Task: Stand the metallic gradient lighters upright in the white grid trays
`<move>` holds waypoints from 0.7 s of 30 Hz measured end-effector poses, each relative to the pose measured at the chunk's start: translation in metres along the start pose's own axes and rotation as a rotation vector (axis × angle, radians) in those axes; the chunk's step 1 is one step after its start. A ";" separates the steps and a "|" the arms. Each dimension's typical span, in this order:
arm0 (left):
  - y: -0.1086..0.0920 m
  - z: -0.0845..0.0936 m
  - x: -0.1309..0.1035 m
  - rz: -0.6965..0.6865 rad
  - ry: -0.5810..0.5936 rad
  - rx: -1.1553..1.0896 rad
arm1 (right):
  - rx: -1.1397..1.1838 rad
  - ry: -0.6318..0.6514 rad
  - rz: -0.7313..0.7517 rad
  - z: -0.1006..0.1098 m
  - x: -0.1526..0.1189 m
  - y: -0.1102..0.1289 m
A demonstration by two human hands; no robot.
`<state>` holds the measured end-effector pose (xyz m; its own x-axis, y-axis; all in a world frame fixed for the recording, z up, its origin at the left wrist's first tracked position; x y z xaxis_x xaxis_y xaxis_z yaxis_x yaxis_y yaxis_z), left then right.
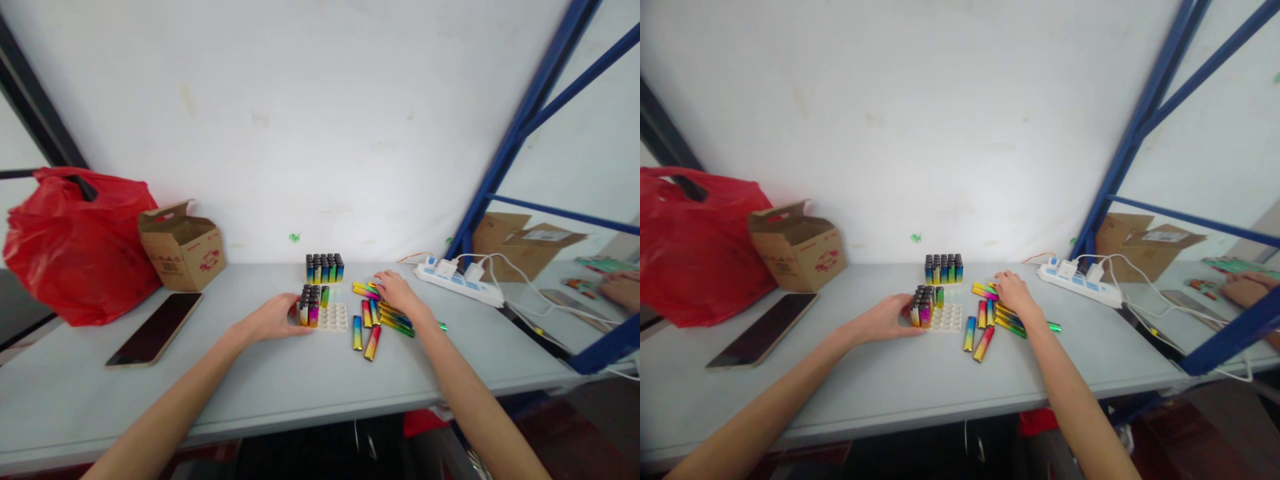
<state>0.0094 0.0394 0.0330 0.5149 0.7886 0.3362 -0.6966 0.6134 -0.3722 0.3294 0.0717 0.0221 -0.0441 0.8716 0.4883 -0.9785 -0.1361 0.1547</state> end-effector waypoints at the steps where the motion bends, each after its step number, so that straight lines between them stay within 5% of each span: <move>1: 0.001 0.000 0.000 0.001 -0.004 -0.006 | -0.015 0.042 -0.025 -0.005 -0.001 -0.011; 4: 0.002 -0.001 0.000 0.005 -0.008 -0.028 | -0.007 0.087 -0.051 -0.014 -0.001 -0.027; 7: 0.003 -0.001 0.000 0.002 -0.009 -0.019 | 0.122 -0.035 -0.056 -0.008 0.005 -0.026; 12: 0.001 -0.001 0.000 -0.018 -0.002 -0.008 | 0.736 -0.271 -0.247 0.009 0.012 -0.012; 17: 0.001 0.000 0.000 -0.008 -0.007 0.000 | 1.428 -0.197 -0.524 0.001 0.005 0.022; 21: 0.001 -0.001 0.000 -0.009 -0.009 -0.010 | 1.591 -0.051 -0.543 -0.005 -0.003 0.058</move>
<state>0.0094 0.0397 0.0320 0.5163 0.7827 0.3476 -0.6871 0.6209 -0.3774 0.2722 0.0630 0.0254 0.2438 0.9635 0.1111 0.2864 -0.1810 0.9409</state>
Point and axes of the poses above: each hand's wrist, its own x-axis towards the middle knuckle, its own z-axis out of the back of the hand, y = z × x, the point moved 7 cm from there along x, towards the middle knuckle, and after that the axes turned 13 degrees about -y, right-handed, at the moved point
